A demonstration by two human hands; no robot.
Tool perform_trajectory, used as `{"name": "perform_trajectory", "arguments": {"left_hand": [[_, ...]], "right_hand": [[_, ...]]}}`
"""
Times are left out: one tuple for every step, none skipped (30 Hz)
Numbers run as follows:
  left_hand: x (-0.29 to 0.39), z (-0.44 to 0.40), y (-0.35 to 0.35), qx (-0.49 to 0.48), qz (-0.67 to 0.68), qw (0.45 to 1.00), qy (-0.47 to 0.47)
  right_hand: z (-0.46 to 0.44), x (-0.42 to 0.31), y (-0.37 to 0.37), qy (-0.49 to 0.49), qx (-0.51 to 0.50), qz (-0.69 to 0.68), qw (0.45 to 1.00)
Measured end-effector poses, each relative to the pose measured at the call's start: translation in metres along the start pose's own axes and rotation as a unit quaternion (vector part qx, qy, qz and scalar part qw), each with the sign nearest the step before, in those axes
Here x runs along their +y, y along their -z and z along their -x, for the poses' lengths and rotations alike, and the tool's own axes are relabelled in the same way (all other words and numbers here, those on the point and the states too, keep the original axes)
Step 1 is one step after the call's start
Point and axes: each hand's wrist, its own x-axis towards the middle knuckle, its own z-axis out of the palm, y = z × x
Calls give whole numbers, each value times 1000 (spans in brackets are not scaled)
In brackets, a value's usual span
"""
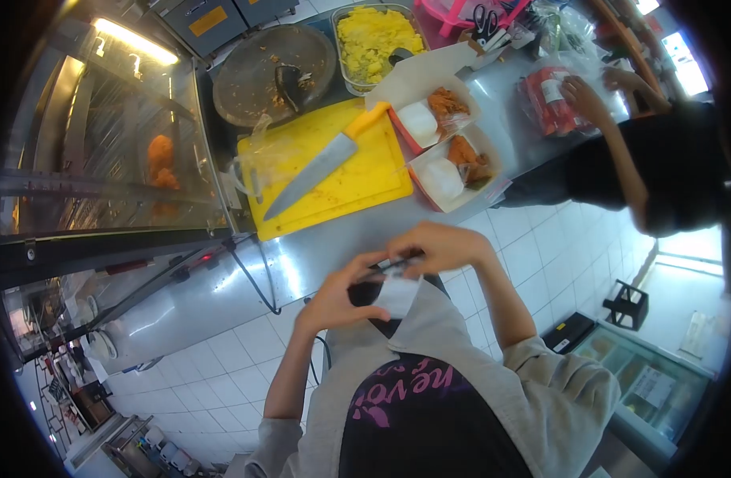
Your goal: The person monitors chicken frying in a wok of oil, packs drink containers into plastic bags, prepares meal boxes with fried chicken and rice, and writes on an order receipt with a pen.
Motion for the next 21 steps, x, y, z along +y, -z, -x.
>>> {"name": "perform_trajectory", "arguments": {"left_hand": [[-10, -1, -9, -28, 29, 994, 106], [-22, -2, -19, -57, 57, 974, 211], [-36, -4, -30, 5, 118, 971, 209], [-52, -3, -36, 4, 119, 971, 208], [-67, -1, -42, -32, 104, 971, 214], [-71, -2, -45, -66, 89, 969, 221], [-75, -3, -47, -105, 70, 946, 299], [-80, -4, -50, -104, 72, 945, 303], [-81, -6, -51, -147, 71, 903, 396], [-81, -6, -52, -188, 69, 852, 485], [-79, -3, -54, -186, 71, 850, 488], [-76, 0, -55, -171, -136, 865, 451], [-75, 4, -56, -150, -338, 841, 396], [-76, 6, -54, -150, -336, 839, 401], [-78, 6, -50, -6, -317, 894, 316], [-79, 4, -46, 138, -289, 921, 221], [-82, 1, -44, 138, -289, 920, 224], [-83, -6, -40, 128, -341, 920, 145], [-84, -10, -38, 118, -389, 911, 66], [-86, -12, -38, 118, -388, 912, 68], [-89, -14, -40, 120, -390, 909, 79]], "right_hand": [[-7, 17, -2, -24, 41, 86, 995], [-14, 38, -4, -27, 43, 84, 995], [-22, 59, -4, -29, 86, 94, 991], [-29, 66, -3, -30, 128, 106, 986], [-33, 73, -6, -31, 127, 105, 986], [-40, 74, -9, -82, 183, 125, 972], [-46, 75, -12, -133, 236, 144, 952], [-51, 78, -15, -134, 232, 141, 953], [-56, 82, -19, -170, 249, 192, 934], [-60, 86, -23, -204, 265, 243, 911], [-62, 89, -27, -203, 261, 241, 912], [-64, 94, -30, -188, 274, 260, 906], [-66, 98, -34, -174, 287, 279, 900], [-68, 103, -37, -173, 283, 276, 902], [-69, 106, -40, -121, 316, 294, 894], [-70, 109, -41, -69, 348, 311, 882], [-73, 113, -42, -69, 347, 308, 883], [-76, 113, -41, -58, 350, 317, 880], [-78, 114, -41, -46, 353, 325, 876], [-80, 114, -42, -47, 351, 324, 877], [-81, 110, -40, -57, 351, 313, 881]]}}
